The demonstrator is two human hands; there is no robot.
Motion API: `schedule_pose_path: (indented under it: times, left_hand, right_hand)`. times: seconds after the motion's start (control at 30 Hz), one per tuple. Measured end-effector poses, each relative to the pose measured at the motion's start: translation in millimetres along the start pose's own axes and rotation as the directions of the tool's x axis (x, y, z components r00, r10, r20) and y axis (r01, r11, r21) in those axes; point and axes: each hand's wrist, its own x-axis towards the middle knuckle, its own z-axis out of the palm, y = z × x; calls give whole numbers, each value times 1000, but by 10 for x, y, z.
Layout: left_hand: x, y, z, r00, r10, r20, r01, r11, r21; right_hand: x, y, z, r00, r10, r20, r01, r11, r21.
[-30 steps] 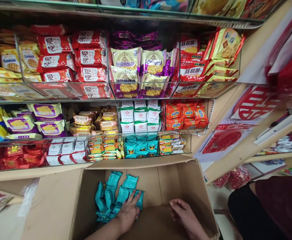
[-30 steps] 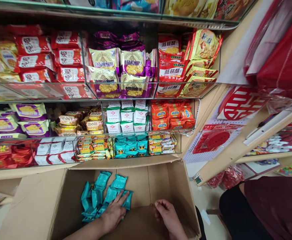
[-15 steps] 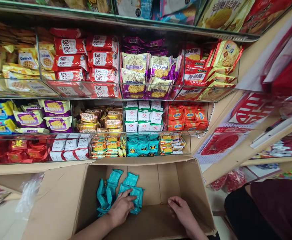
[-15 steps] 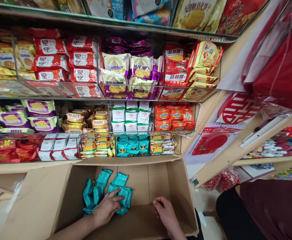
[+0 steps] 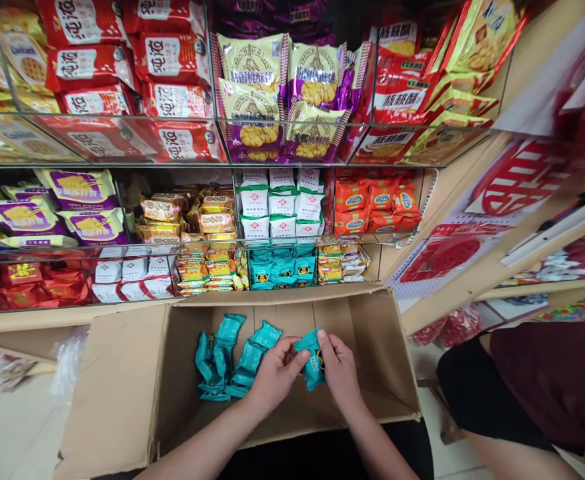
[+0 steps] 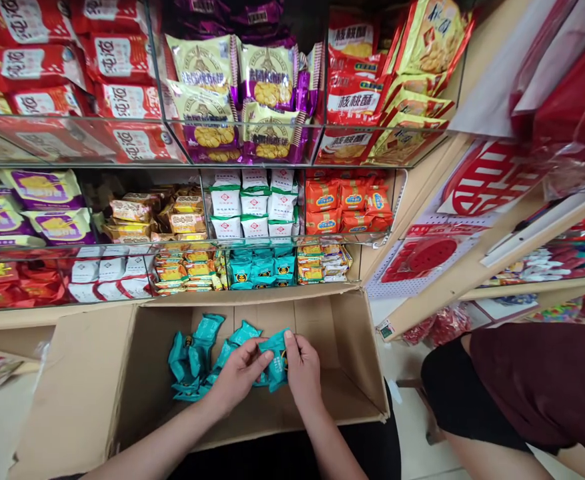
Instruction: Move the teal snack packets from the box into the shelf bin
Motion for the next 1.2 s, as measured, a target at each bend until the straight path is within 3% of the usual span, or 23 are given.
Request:
schedule_pose_path:
  times: [0.2,0.33,0.4,0.5,0.57,0.7,0.8,0.87,0.97,1.1,1.13,1.2]
  left_hand:
    - [5,-6,93,996,1,-93,-11,994,-106]
    - [7,16,97,978,-48,-202,10,983,-182]
    - [-7,34,71,983,-76,-165,44,980,-193]
    - [-27,63,16,996,-90,-12,87,985,-146]
    - [-34,88,-8,996,-92,6,92,987,-131]
    - [-54,144,28,995,-64,-76,47,978,-203]
    - [-81,164,85,999,13,-36,-18,986,-166]
    - [-83,189,83,1000,11,7,-10,994,-107]
    - [-25,333,-27,999,38,-22,-38,999,-9]
    - [248,731,-326,944,282,-170,-233,938,257]
    - [357,828,-405,928,303,-217,-230,923,308]
    - [610,970,-543,924,191,-332,-84,946,312]
  right_hand:
    - [-15,34,-3,993,107,-48,-95,975,201]
    - [-41,41,-47,992,93,82,-114,943,311]
    - [-64,55,-91,988,21,151,-61,962,265]
    - [-95,75,-146,982,-69,177,34,981,190]
    - [-110,69,-157,979,-87,186,49,979,197]
    - [-128,4,-112,988,-36,149,-9,956,293]
    - [-141,-54,-76,996,40,76,-64,936,345]
    - [-144,-67,-84,994,54,94,-85,928,363]
    - [-127,-2,-156,986,79,147,-124,937,328]
    - [-93,238,-286,979,134,155,-167,960,223]
    - [-91,307,-309,976,152,158,-183,962,204]
    - [-97,429,-336,966,200,163,-229,957,180]
